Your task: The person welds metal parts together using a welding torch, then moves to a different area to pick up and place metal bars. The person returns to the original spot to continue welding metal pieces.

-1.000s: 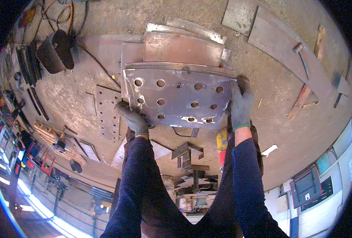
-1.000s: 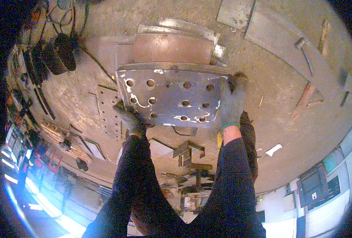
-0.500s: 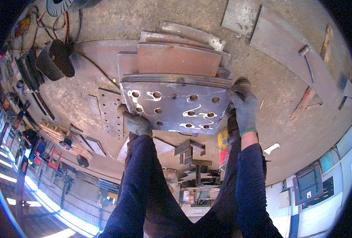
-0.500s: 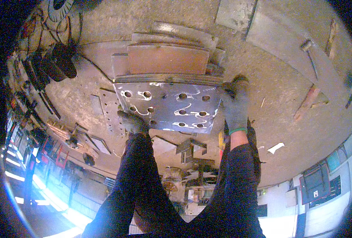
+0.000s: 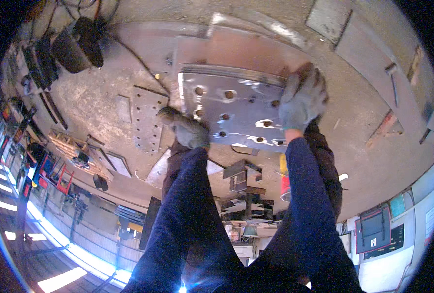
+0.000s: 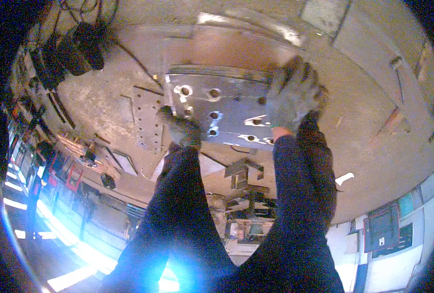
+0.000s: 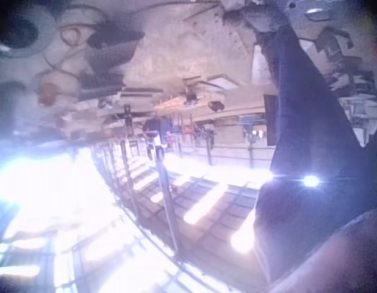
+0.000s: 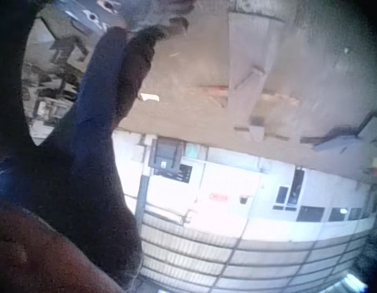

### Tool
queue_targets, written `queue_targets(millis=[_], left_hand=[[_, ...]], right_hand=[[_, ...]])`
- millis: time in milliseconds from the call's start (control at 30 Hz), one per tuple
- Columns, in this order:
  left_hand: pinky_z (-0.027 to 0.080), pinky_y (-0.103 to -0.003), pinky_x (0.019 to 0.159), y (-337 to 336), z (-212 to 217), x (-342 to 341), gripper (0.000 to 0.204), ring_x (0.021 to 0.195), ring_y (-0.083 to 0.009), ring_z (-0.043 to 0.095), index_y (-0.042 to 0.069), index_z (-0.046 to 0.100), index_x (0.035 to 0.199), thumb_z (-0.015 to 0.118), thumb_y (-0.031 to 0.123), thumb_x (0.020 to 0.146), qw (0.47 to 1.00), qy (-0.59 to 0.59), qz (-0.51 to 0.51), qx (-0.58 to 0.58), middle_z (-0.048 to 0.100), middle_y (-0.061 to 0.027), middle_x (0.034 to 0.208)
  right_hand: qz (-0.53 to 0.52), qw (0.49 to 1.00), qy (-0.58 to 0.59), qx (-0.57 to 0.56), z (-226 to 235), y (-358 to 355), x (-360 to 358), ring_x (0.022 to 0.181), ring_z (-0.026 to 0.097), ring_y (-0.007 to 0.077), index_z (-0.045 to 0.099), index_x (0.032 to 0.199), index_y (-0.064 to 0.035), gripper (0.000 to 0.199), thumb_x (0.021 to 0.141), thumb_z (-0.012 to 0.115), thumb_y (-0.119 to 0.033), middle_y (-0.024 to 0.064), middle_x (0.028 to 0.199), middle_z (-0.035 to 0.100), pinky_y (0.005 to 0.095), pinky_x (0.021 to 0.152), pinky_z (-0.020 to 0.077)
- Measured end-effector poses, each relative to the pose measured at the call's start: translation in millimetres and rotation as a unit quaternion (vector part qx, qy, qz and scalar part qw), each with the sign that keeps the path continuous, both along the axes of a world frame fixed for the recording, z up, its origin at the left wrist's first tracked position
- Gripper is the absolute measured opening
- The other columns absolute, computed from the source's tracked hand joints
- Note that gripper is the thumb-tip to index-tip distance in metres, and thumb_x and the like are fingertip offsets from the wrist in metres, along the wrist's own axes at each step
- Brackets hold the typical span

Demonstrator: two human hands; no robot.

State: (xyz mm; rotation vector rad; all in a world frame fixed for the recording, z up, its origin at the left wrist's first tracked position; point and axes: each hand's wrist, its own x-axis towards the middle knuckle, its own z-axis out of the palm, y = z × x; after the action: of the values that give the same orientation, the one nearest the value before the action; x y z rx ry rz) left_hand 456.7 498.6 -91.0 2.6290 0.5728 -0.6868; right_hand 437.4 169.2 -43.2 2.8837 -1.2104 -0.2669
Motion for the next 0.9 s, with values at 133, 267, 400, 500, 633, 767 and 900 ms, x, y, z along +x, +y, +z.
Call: queue_targets(millis=[133, 267, 400, 500, 633, 767, 900], left_hand=[[0.056, -0.051, 0.076, -14, 22, -5, 0.055, 0.093, -0.04, 0.07, 0.005, 0.063, 0.116, 0.071, 0.05, 0.085, 0.976, 0.074, -0.157, 0.132, 0.071, -0.0219, 0.096], [0.055, -0.052, 0.068, -7, -5, -9, 0.058, 0.087, -0.0421, 0.069, 0.008, 0.058, 0.118, 0.072, 0.052, 0.083, 0.969, -0.053, -0.207, 0.127, 0.067, -0.0194, 0.099], [0.054, -0.055, 0.069, -25, 18, 4, 0.061, 0.088, -0.0457, 0.069, 0.006, 0.056, 0.118, 0.063, 0.06, 0.088, 0.986, 0.012, -0.149, 0.077, 0.066, -0.0205, 0.103], [0.052, -0.058, 0.073, -16, 7, -4, 0.063, 0.09, -0.0493, 0.068, 0.003, 0.063, 0.112, 0.046, 0.063, 0.098, 0.999, 0.017, -0.005, 0.033, 0.069, -0.0252, 0.101], [0.05, -0.06, 0.078, -41, 45, 16, 0.078, 0.089, -0.053, 0.067, -0.001, 0.07, 0.104, 0.024, 0.062, 0.106, 0.994, -0.004, 0.085, 0.065, 0.071, -0.0305, 0.094], [0.051, -0.059, 0.085, -38, 45, 17, 0.059, 0.109, -0.0514, 0.061, 0.001, 0.063, 0.123, 0.041, 0.052, 0.105, 0.991, 0.019, 0.056, 0.123, 0.065, -0.0281, 0.122], [0.029, -0.06, 0.117, -25, 44, 16, 0.065, 0.143, -0.0501, 0.036, -0.003, 0.044, 0.145, 0.061, 0.04, 0.099, 0.957, -0.201, -0.2, 0.059, 0.042, -0.0307, 0.153]], right_hand=[[-0.031, 0.993, -0.11, 0.0, -8, 3, -2, 0.125, 0.056, 0.0434, 0.057, 0.143, -0.0087, 0.057, 0.104, 0.045, -0.049, 0.0221, 0.137, 0.061, 0.0558, 0.104, 0.0424], [0.01, 0.994, -0.111, 0.001, -14, 6, 4, 0.125, 0.056, 0.0414, 0.059, 0.144, -0.014, 0.054, 0.106, 0.042, -0.048, 0.0196, 0.135, 0.063, 0.0551, 0.105, 0.0415], [-0.046, 0.994, -0.09, -0.029, -24, 3, -1, 0.127, 0.056, 0.0404, 0.059, 0.144, -0.0178, 0.053, 0.106, 0.041, -0.049, 0.0154, 0.136, 0.064, 0.0539, 0.108, 0.0401], [-0.067, 0.995, -0.075, -0.01, -17, 12, -7, 0.129, 0.055, 0.0396, 0.058, 0.145, -0.019, 0.053, 0.105, 0.04, -0.05, 0.0137, 0.138, 0.063, 0.0536, 0.109, 0.0394], [-0.042, 0.992, -0.118, 0.007, -17, 15, -4, 0.132, 0.054, 0.0385, 0.056, 0.147, -0.019, 0.054, 0.106, 0.039, -0.05, 0.0136, 0.14, 0.062, 0.0534, 0.11, 0.0387], [-0.031, 0.999, -0.009, -0.04, -5, 19, -4, 0.131, 0.055, 0.0381, 0.052, 0.15, -0.019, 0.055, 0.106, 0.039, -0.05, 0.014, 0.14, 0.062, 0.0533, 0.109, 0.0396], [-0.028, 0.999, 0.011, -0.03, 8, 20, 1, 0.124, 0.062, 0.0366, 0.058, 0.143, -0.0128, 0.053, 0.105, 0.045, -0.047, 0.0174, 0.136, 0.065, 0.0496, 0.105, 0.0452]])
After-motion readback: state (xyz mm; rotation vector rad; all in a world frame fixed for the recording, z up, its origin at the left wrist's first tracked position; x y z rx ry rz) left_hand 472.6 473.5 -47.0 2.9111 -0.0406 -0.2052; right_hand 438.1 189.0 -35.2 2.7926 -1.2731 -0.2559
